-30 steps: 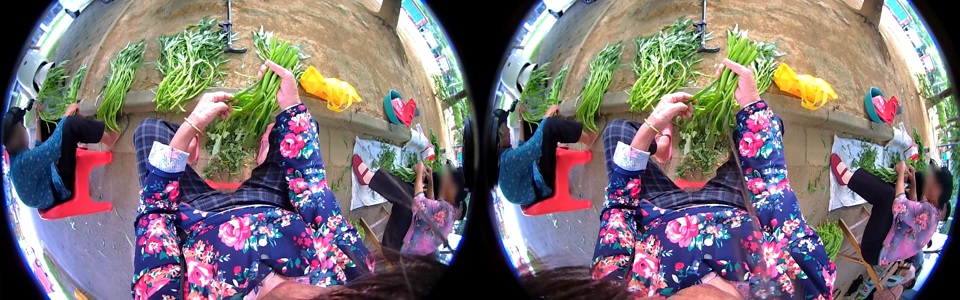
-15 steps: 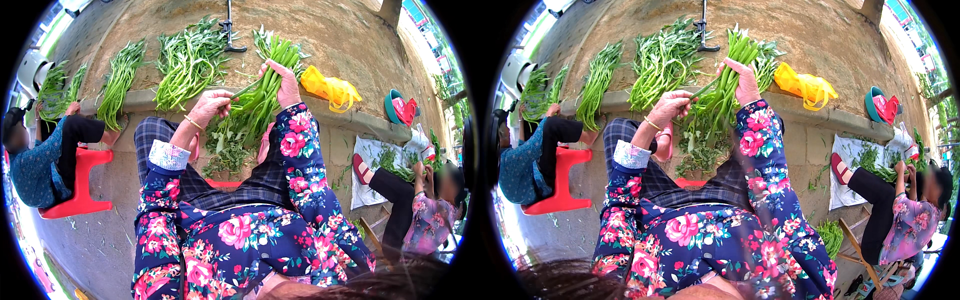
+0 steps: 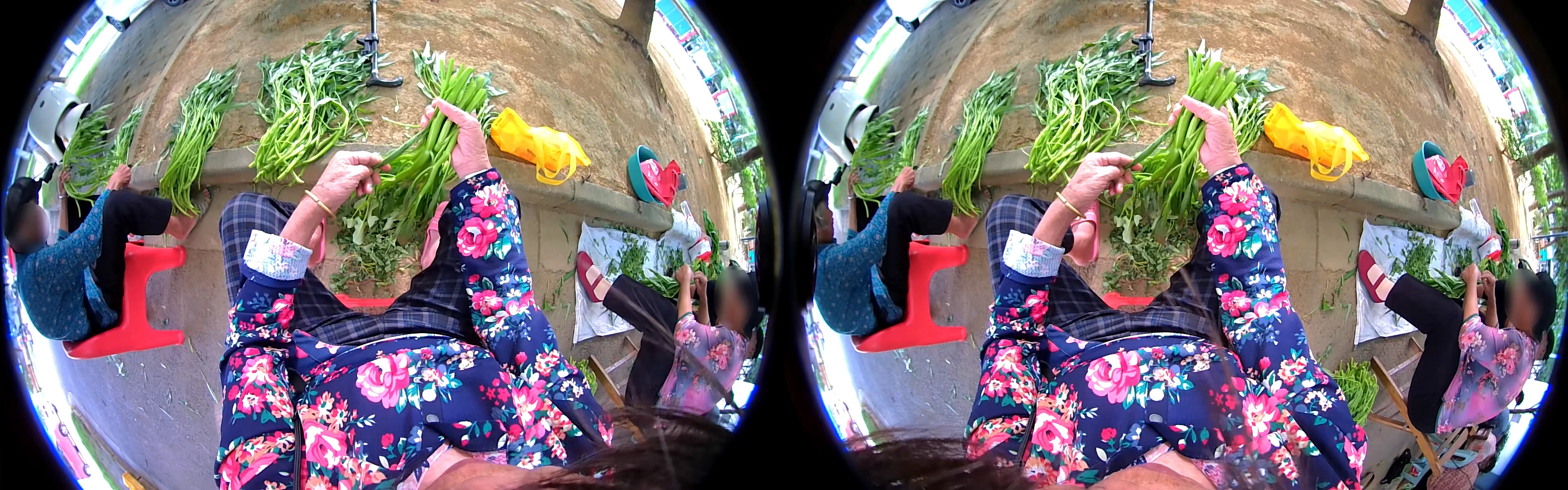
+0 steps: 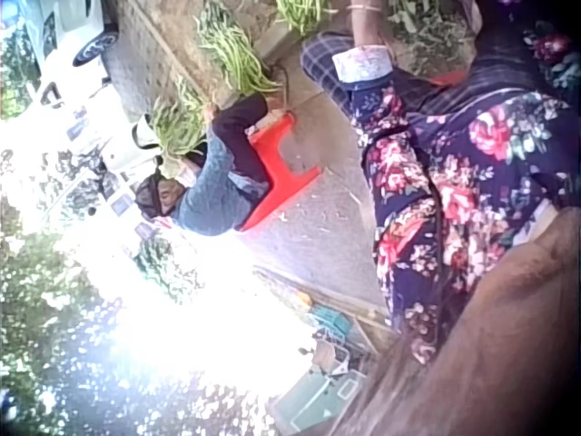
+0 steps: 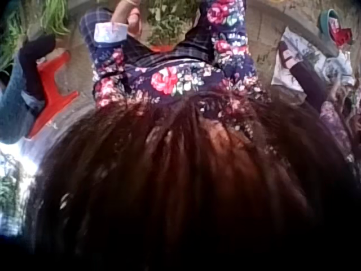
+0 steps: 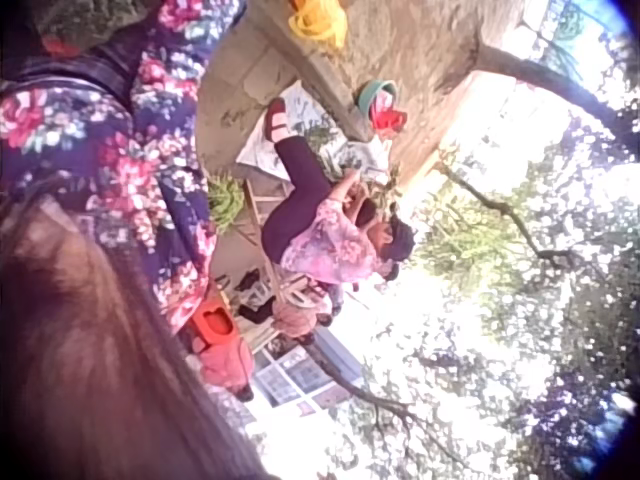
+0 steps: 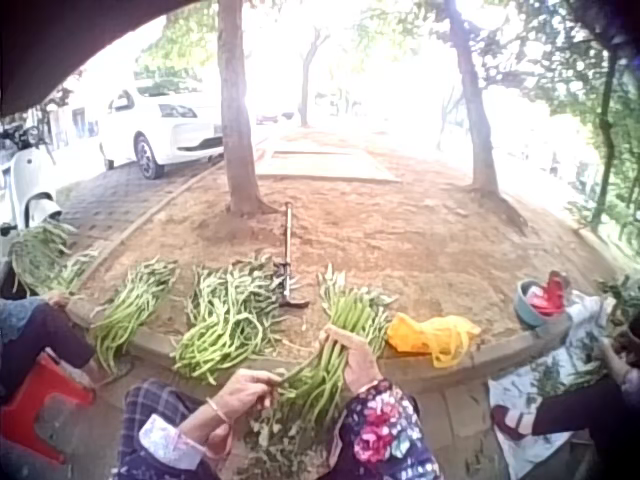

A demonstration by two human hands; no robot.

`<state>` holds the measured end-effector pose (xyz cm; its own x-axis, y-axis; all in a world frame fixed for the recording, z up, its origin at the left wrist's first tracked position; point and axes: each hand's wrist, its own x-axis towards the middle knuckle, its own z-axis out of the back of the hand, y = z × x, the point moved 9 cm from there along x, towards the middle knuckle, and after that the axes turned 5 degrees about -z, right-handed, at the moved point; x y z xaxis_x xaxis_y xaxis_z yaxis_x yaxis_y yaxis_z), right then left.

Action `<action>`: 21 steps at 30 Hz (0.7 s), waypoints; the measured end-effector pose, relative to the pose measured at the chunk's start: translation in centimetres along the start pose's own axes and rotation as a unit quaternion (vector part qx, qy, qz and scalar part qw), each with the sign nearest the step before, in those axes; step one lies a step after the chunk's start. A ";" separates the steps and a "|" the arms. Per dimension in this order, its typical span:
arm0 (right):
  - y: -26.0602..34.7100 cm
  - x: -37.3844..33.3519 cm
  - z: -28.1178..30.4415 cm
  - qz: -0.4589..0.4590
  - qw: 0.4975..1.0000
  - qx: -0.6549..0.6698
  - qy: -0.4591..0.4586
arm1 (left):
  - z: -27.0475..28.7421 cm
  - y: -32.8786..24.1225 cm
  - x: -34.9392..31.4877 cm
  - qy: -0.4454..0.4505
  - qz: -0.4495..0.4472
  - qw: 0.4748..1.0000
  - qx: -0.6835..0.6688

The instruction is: The person trims green leafy vegetables by hand, pulling leaves off stems and sorting them into a pile while sitting outdoors.

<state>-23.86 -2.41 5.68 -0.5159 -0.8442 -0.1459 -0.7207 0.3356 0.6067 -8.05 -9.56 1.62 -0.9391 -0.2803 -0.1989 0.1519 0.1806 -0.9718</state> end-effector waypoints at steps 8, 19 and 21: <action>0.0 0.0 -0.1 -0.003 1.000 -0.024 0.018 | 0.7 0.1 0.5 -0.076 -0.011 0.997 -0.028; 0.3 -0.1 -0.4 0.004 1.000 -0.005 0.015 | 1.8 0.8 0.2 -0.104 -0.002 0.994 0.043; 0.3 -0.2 -0.4 0.004 1.000 -0.002 0.013 | 0.8 0.6 0.0 -0.018 0.023 0.997 0.078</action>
<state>-23.82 -2.32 6.17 -0.5093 -0.8521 -0.1209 -0.7152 0.3409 0.6102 -7.67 -10.23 0.91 -0.9192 -0.3084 -0.2448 0.2426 0.0460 -0.9690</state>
